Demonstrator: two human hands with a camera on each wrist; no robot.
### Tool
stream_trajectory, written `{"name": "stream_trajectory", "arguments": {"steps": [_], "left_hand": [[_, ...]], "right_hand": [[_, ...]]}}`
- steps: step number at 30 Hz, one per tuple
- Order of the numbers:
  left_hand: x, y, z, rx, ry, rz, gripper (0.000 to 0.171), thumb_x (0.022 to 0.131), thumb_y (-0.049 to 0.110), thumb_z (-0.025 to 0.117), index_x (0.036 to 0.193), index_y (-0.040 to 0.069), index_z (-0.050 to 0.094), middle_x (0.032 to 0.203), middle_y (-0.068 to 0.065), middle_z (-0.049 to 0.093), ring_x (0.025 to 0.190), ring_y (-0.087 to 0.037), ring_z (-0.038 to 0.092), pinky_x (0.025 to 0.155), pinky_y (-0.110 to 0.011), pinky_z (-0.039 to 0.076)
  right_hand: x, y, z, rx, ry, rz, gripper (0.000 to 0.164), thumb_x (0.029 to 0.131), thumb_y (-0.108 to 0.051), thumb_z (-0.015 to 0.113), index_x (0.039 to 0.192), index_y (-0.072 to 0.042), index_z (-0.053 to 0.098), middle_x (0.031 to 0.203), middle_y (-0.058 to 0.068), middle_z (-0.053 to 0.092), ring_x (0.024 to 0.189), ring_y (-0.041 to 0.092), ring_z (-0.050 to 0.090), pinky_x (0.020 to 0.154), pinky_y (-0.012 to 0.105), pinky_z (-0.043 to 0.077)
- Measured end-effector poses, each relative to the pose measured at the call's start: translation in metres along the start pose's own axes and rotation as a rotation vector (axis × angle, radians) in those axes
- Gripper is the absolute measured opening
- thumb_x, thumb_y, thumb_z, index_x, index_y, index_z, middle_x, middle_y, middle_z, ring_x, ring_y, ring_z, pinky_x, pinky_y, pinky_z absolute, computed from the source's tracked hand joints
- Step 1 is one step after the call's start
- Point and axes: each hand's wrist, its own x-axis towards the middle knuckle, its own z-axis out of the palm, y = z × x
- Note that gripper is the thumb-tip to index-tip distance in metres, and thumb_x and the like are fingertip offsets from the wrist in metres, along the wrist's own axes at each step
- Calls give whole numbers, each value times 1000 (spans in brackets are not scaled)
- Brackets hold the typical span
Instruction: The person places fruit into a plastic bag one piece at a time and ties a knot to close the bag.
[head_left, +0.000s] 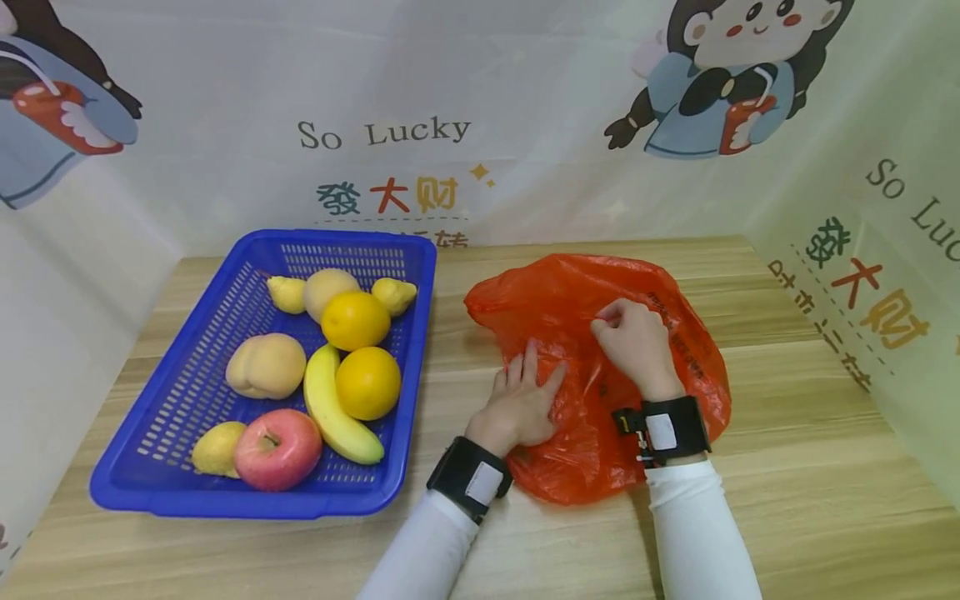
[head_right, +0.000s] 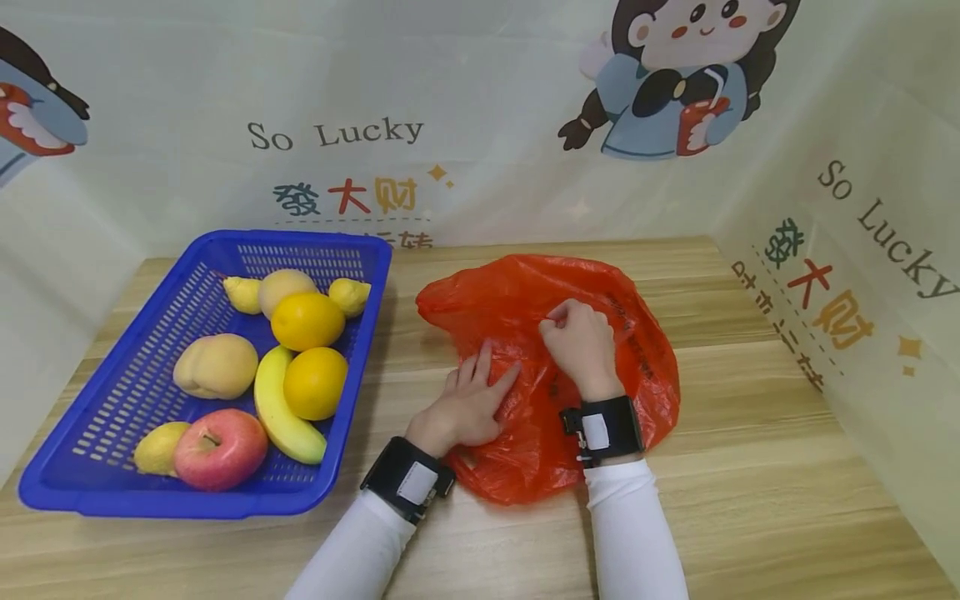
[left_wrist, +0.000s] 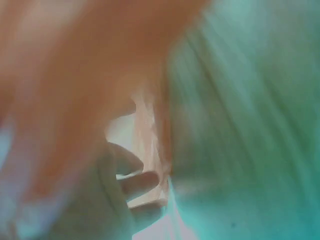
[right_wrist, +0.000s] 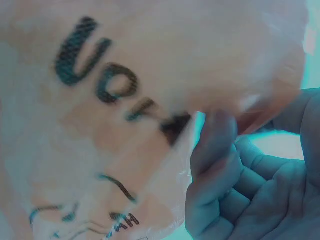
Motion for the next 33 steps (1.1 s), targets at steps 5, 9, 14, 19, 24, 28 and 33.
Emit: {"name": "stream_trajectory", "arguments": {"steps": [5, 9, 14, 19, 24, 28, 33], "left_hand": [[-1, -5, -3, 29, -41, 15, 82, 90, 28, 63, 159, 25, 19, 165, -18, -11, 154, -34, -7, 125, -50, -1], [-3, -7, -3, -30, -130, 23, 84, 90, 32, 65, 158, 32, 16, 167, -13, -11, 154, -33, -12, 125, -48, -2], [-9, -9, -3, 0, -183, -51, 86, 87, 46, 69, 157, 33, 22, 167, -12, 8, 155, -35, -3, 126, -47, -2], [-12, -13, -4, 83, -170, -75, 53, 96, 39, 55, 145, 20, 49, 158, -16, 32, 153, -37, 11, 125, -50, 3], [-12, -16, -6, 131, -171, -104, 44, 95, 28, 56, 137, 16, 58, 157, -16, 37, 152, -38, 14, 124, -53, 6], [-14, -17, -8, 101, -182, -118, 40, 95, 27, 56, 134, 17, 62, 155, -14, 41, 152, -41, 12, 123, -56, 4], [-17, -16, -9, 58, -197, -123, 38, 96, 21, 54, 133, 16, 63, 146, -10, 53, 151, -44, 14, 124, -54, 10]], "right_hand": [[-2, -5, -2, 4, -66, -34, 25, 99, -20, 53, 96, 3, 61, 78, 14, 60, 64, 23, 53, 57, 28, 38], [-3, -4, -12, -4, -84, -28, 27, 106, -21, 39, 105, 4, 50, 79, 12, 50, 65, 24, 50, 59, 30, 37], [-7, -1, -35, 107, -10, -23, 27, 106, -21, 39, 115, 4, 45, 76, 8, 48, 63, 21, 49, 58, 29, 39], [-18, 1, -64, 392, -146, 14, 27, 105, -17, 43, 127, -3, 37, 79, -1, 43, 71, 13, 46, 62, 23, 40], [-24, -9, -73, 191, -184, -50, 30, 97, -4, 43, 126, 3, 46, 88, 7, 41, 73, 18, 41, 62, 26, 36], [-19, -11, -67, -61, -82, -72, 29, 92, -5, 42, 112, 8, 59, 77, 14, 50, 63, 24, 45, 57, 30, 35], [-11, -1, -57, -209, -151, 4, 33, 97, -15, 41, 69, -2, 54, 59, 5, 47, 56, 22, 46, 52, 29, 34]]}}
